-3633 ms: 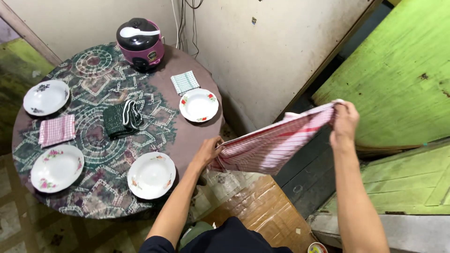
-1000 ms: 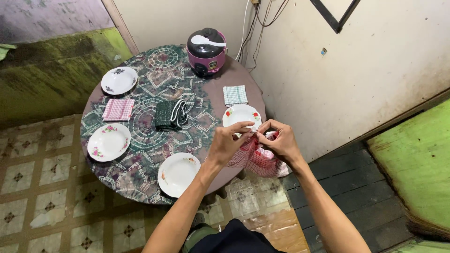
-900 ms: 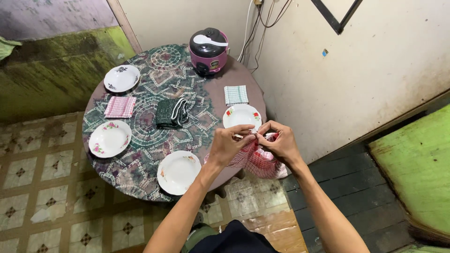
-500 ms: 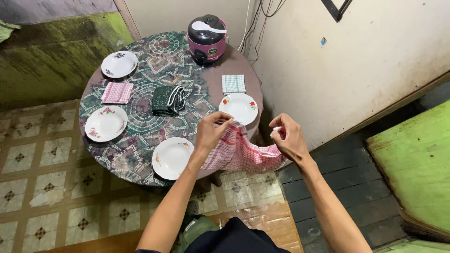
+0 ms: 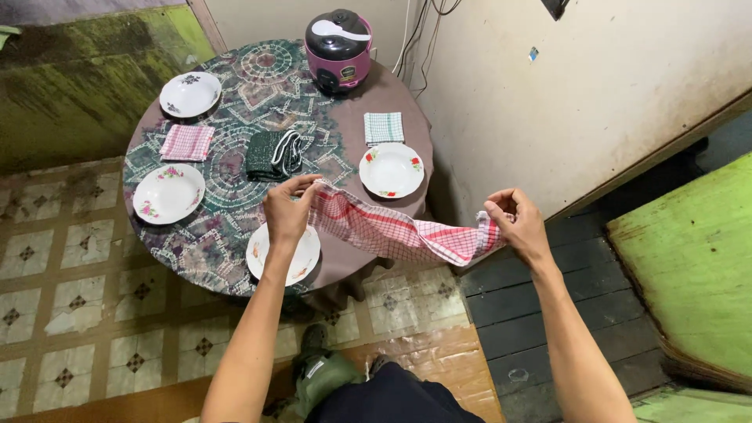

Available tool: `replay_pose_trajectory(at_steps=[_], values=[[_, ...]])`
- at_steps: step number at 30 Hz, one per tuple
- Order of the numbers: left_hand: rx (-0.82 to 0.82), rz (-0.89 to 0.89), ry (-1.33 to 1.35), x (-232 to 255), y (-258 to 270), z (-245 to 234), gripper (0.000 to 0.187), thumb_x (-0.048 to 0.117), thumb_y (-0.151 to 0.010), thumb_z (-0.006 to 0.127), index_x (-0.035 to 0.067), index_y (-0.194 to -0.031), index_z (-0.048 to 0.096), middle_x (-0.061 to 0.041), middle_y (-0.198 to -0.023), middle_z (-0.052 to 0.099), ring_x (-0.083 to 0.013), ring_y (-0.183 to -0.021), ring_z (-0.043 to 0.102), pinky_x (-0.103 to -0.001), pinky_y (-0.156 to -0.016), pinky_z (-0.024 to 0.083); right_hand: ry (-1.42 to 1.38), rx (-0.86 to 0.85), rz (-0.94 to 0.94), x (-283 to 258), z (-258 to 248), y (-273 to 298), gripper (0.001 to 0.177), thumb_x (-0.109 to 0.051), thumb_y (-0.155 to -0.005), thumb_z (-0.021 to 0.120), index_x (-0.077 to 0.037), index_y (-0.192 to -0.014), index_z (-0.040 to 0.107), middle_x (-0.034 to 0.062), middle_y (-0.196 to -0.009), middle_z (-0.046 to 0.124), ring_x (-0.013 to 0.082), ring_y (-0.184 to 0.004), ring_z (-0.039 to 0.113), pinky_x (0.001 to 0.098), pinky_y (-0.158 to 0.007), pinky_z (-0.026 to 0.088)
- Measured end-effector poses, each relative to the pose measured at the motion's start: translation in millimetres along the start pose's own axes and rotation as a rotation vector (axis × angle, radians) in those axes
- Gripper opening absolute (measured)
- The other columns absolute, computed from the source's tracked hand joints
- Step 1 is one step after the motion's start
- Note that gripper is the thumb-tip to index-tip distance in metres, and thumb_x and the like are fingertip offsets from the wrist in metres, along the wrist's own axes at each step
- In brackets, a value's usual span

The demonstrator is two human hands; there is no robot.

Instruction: Fold the checkered napkins into small squares and place them on the table.

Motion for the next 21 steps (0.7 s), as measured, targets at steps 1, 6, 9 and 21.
replay_pose_trajectory(at_steps=[1,6,9,21], values=[[0.003,-0.005,-0.002,-4,-1,-3,0.018,0.018,-0.089,0.079,0.017,-0.106,0.083,0.000,-0.090,0.081,-0.0083,-0.077,0.075,-0.026,-0.066,0.058,-0.001,-0.007,0.000,20,-2,-2,0.028,-0.027,-0.097,0.070,-0.002,-0.107,0.067,0.0038,-0.090,0.069,0.0118,-0.081,0.064,0.0281,-0.072,0.052],[0.067,0.015,0.047,-27,-3,-22,0.017,0.015,-0.091,0.078,0.011,-0.107,0.081,-0.003,-0.091,0.081,-0.0083,-0.077,0.075,-0.024,-0.067,0.057,0.063,-0.266,-0.092,29,15,0,0.039,-0.011,-0.084,0.072,-0.002,-0.121,0.069,0.0080,-0.092,0.070,0.0113,-0.082,0.065,0.0278,-0.073,0.056],[0.099,-0.015,0.063,-29,-2,-37,0.015,0.014,-0.092,0.077,0.010,-0.106,0.080,-0.003,-0.092,0.080,-0.0079,-0.077,0.074,-0.024,-0.060,0.056,0.097,-0.260,-0.019,12,24,4,0.036,-0.011,-0.087,0.072,-0.005,-0.123,0.072,0.0065,-0.097,0.074,0.0086,-0.079,0.065,0.0276,-0.071,0.055],[0.238,-0.086,0.202,-87,-14,-89,0.012,0.007,-0.096,0.071,0.003,-0.106,0.077,-0.006,-0.092,0.078,-0.0119,-0.074,0.075,-0.028,-0.057,0.061,-0.049,0.248,0.254,101,-34,-7,0.013,-0.005,-0.094,0.074,-0.003,-0.106,0.079,0.0046,-0.092,0.075,0.0075,-0.080,0.067,0.0267,-0.068,0.052]])
Point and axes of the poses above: each hand's wrist, its own y-axis away from the middle knuckle, its own z-axis out of the palm, x = y × z, the point moved 5 cm from there along -y, towards the middle knuckle
